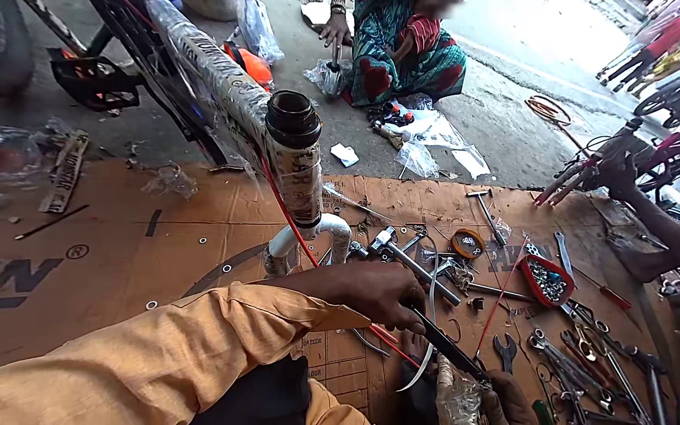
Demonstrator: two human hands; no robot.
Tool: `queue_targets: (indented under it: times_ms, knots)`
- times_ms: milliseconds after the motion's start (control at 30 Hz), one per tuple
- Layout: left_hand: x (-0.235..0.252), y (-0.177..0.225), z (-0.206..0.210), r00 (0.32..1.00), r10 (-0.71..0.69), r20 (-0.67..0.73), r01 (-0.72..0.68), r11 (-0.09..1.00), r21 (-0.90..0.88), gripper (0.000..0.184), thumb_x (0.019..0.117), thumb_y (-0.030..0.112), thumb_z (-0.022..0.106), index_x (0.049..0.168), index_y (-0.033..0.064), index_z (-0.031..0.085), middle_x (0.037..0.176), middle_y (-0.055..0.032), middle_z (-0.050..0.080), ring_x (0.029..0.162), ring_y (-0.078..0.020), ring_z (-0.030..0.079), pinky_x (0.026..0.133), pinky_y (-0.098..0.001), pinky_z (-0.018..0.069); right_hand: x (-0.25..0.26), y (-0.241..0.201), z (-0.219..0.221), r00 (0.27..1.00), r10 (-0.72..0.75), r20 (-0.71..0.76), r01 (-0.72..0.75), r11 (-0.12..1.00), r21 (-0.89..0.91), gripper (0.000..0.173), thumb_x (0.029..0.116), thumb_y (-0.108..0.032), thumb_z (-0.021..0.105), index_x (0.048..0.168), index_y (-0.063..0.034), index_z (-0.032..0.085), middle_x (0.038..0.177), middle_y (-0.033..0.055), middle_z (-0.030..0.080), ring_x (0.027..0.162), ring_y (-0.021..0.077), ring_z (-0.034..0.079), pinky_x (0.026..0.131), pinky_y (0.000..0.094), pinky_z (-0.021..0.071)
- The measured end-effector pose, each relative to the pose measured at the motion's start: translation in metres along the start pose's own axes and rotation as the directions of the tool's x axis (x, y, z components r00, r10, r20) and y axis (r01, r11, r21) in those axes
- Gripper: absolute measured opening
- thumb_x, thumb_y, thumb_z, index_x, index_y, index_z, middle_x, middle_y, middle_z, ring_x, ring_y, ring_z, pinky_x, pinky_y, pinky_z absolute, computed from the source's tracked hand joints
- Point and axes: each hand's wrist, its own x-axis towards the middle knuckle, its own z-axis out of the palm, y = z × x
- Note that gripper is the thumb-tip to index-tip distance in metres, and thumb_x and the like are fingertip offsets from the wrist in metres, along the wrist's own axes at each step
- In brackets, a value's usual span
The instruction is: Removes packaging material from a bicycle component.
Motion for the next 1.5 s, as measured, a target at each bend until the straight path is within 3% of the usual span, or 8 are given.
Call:
queue_targets:
  times_ms: [200, 367, 600, 700, 967, 1233, 1367, 1500]
  knots:
    - [0.001, 0.007, -0.002, 1.0, 0.001, -0.005, -0.001, 0.998, 0.06, 0.02, 0.102, 0.026, 0.066, 0.105, 0.0091, 0.075, 0.078, 0.0004, 0.071, 0.067, -0.0081, 0.066, 0.068, -0.0311, 0.0576, 0.004, -0.005, 0.009, 0.994, 0.012, -0.11, -0.023, 0.994, -0.105, 0.048, 0.1066, -0.053, 0.037, 0.077, -0.023, 0.059, 0.061, -0.0164, 0.05, 0.057, -0.01, 0.049, 0.055, 0.011, 0.0431]
    - [0.001, 0.002, 0.0, 1.0, -0.006, -0.013, 0.006, 0.999, 0.034, 0.021, 0.1021, 0.027, 0.065, 0.105, 0.0093, 0.075, 0.077, 0.0005, 0.07, 0.065, -0.0075, 0.065, 0.066, -0.0308, 0.0576, 0.002, 0.0, 0.001, 1.0, -0.012, -0.023, 0.012, 1.0, 0.018, 0.03, 0.1019, -0.047, 0.055, 0.118, -0.0234, 0.063, 0.101, -0.0135, 0.067, 0.09, -0.0044, 0.063, 0.079, 0.0149, 0.0534]
    - [0.001, 0.006, 0.0, 1.0, 0.006, -0.001, -0.006, 0.999, 0.033, 0.021, 0.1032, 0.027, 0.064, 0.106, 0.0099, 0.076, 0.077, 0.0014, 0.07, 0.066, -0.0065, 0.065, 0.066, -0.0288, 0.0567, 0.003, -0.005, 0.002, 0.997, -0.057, -0.056, 0.048, 0.988, -0.144, 0.042, 0.1058, -0.052, 0.04, 0.093, -0.0201, 0.065, 0.075, -0.0157, 0.061, 0.07, -0.0109, 0.057, 0.065, 0.0096, 0.0489]
    - [0.0, 0.006, 0.0, 1.0, -0.016, -0.012, 0.017, 0.996, 0.089, 0.021, 0.0987, 0.031, 0.071, 0.108, 0.0129, 0.076, 0.081, 0.0016, 0.071, 0.071, -0.0078, 0.066, 0.069, -0.0326, 0.0572, -0.002, -0.001, -0.001, 1.0, -0.012, -0.006, 0.012, 0.999, -0.041, 0.03, 0.1034, -0.048, 0.052, 0.114, -0.023, 0.064, 0.096, -0.0155, 0.066, 0.085, -0.0075, 0.062, 0.076, 0.0125, 0.0529]
    - [-0.002, 0.007, -0.001, 0.999, -0.039, -0.002, 0.039, 0.996, 0.086, 0.018, 0.0993, 0.027, 0.07, 0.109, 0.0125, 0.076, 0.082, 0.0011, 0.072, 0.07, -0.008, 0.066, 0.068, -0.0317, 0.0575, 0.0, -0.002, 0.003, 0.998, -0.036, -0.054, 0.033, 0.998, -0.056, 0.018, 0.1036, -0.039, 0.056, 0.111, -0.0253, 0.067, 0.095, -0.0164, 0.066, 0.084, -0.0076, 0.062, 0.076, 0.0115, 0.0533]
    - [-0.008, 0.007, -0.003, 0.998, -0.064, 0.021, 0.063, 0.997, 0.04, 0.02, 0.1033, 0.025, 0.064, 0.112, 0.0122, 0.076, 0.084, 0.0009, 0.072, 0.072, -0.007, 0.065, 0.068, -0.0303, 0.0554, 0.001, -0.005, 0.002, 0.999, -0.016, -0.034, 0.014, 0.999, -0.053, 0.024, 0.1033, -0.041, 0.056, 0.113, -0.0222, 0.066, 0.098, -0.0143, 0.068, 0.086, -0.0059, 0.063, 0.076, 0.0135, 0.0542]
    - [-0.005, 0.007, -0.003, 0.999, -0.043, -0.006, 0.044, 0.995, 0.086, 0.021, 0.1028, 0.029, 0.064, 0.108, 0.0128, 0.076, 0.08, 0.002, 0.069, 0.07, -0.0065, 0.063, 0.067, -0.0302, 0.0538, 0.003, -0.004, 0.0, 0.994, -0.032, 0.101, 0.038, 0.998, -0.058, 0.058, 0.1018, -0.06, 0.044, 0.133, -0.0147, 0.063, 0.115, -0.009, 0.071, 0.103, -0.0033, 0.065, 0.091, 0.0194, 0.0549]
    - [-0.004, 0.006, -0.003, 0.999, -0.04, -0.016, 0.042, 0.991, 0.125, 0.025, 0.1035, 0.034, 0.063, 0.103, 0.013, 0.076, 0.077, 0.0031, 0.068, 0.067, -0.0054, 0.062, 0.064, -0.0289, 0.0529, 0.001, -0.01, 0.005, 0.991, 0.079, 0.106, -0.086, 0.994, 0.068, 0.049, 0.0975, -0.055, 0.058, 0.121, -0.0137, 0.068, 0.099, -0.0096, 0.074, 0.086, -0.0029, 0.068, 0.079, 0.0191, 0.0581]
